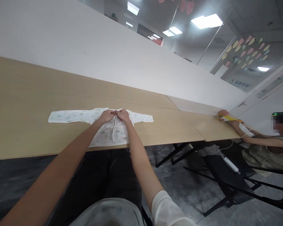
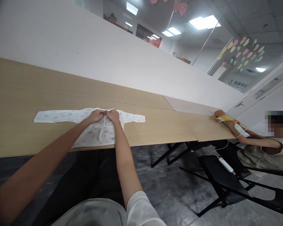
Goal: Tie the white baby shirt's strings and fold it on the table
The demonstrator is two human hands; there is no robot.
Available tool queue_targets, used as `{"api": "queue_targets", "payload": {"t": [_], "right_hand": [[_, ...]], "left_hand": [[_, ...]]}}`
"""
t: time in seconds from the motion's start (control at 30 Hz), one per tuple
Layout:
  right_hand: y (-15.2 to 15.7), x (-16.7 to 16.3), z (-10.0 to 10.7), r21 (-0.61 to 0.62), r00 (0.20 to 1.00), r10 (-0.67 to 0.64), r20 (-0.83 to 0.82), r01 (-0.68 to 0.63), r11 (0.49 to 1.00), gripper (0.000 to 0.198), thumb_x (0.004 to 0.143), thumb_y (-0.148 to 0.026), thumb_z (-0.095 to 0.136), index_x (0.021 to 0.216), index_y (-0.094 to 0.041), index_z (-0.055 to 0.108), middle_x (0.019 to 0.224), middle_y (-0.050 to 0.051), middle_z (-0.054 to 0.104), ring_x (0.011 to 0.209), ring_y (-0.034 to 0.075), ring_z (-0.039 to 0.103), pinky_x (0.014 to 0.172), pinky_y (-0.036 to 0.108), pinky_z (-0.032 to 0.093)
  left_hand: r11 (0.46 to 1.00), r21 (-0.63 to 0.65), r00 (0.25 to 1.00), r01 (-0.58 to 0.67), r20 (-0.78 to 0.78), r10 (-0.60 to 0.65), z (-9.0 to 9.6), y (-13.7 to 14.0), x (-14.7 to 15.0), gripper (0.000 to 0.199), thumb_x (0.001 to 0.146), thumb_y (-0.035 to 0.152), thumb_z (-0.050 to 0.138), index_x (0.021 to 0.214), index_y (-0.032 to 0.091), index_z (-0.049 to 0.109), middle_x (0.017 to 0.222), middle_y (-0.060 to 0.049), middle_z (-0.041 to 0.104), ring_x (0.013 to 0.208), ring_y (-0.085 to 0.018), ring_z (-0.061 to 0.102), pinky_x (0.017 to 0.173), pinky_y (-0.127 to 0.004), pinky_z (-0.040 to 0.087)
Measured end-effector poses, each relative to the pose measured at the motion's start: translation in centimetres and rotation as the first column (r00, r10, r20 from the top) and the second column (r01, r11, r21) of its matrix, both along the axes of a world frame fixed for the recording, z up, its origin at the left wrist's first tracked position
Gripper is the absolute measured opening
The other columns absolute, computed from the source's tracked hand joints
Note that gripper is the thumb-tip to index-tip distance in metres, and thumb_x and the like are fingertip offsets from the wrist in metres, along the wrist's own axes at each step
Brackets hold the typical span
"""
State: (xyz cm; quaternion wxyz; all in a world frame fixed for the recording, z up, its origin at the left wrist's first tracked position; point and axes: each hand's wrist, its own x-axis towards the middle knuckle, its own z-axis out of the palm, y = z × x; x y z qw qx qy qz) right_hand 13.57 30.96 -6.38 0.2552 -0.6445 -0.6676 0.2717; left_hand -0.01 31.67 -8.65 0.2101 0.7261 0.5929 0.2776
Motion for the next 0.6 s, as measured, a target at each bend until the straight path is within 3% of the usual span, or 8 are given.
{"api": "queue_targets", "payload": {"t": [0.13, 0.27, 0.43, 0.6], "right_hand": [[-0.1, -0.9, -0.9, 0.095, 0.997, -0.063, 0.051, 0.058, 0.994, 0.039, 0.088, -0.05, 0.053, 0.075, -0.018, 0.07, 0.073, 0.004, 0.069, 0.083, 0.018, 0.066, 0.074, 0.023, 0.047], [-0.4, -1.3, -1.7, 0.115, 0.992, -0.087, 0.088, 0.077, 0.99, 0.033, 0.085, -0.048, 0.059, 0.096, -0.019, 0.07, 0.1, 0.006, 0.071, 0.098, 0.021, 0.064, 0.084, 0.026, 0.047], [-0.7, -1.2, -2.0, 0.141, 0.987, -0.098, 0.126, 0.08, 0.987, 0.018, 0.081, -0.027, 0.062, 0.095, -0.021, 0.07, 0.102, 0.004, 0.071, 0.098, 0.019, 0.064, 0.085, 0.026, 0.047], [-0.8, -1.0, -2.1, 0.158, 0.993, -0.105, 0.049, 0.097, 0.983, 0.015, 0.08, -0.024, 0.06, 0.089, -0.02, 0.071, 0.096, 0.004, 0.072, 0.092, 0.018, 0.065, 0.08, 0.024, 0.049]], "left_hand": [[0.989, 0.063, 0.99, -0.131, 0.055, 0.128, -1.1, -0.6, 0.4, 0.031, 0.076, 0.021, 0.049, 0.095, 0.02, 0.073, 0.097, -0.004, 0.073, 0.093, -0.022, 0.065, 0.08, -0.025, 0.048], [0.959, 0.138, 0.963, -0.248, 0.138, 0.23, -1.9, -1.1, 0.7, 0.031, 0.075, 0.023, 0.054, 0.102, 0.017, 0.07, 0.101, -0.006, 0.072, 0.088, -0.02, 0.066, 0.08, -0.026, 0.049], [0.944, 0.154, 0.957, -0.291, 0.057, 0.285, -2.1, -0.9, 0.8, 0.032, 0.077, 0.024, 0.054, 0.103, 0.015, 0.071, 0.107, -0.009, 0.07, 0.096, -0.023, 0.063, 0.088, -0.03, 0.047], [0.954, 0.188, 0.971, -0.233, -0.008, 0.239, -2.1, -1.0, 0.7, 0.033, 0.079, 0.034, 0.053, 0.096, 0.015, 0.075, 0.105, -0.011, 0.071, 0.099, -0.028, 0.062, 0.085, -0.031, 0.048]]}}
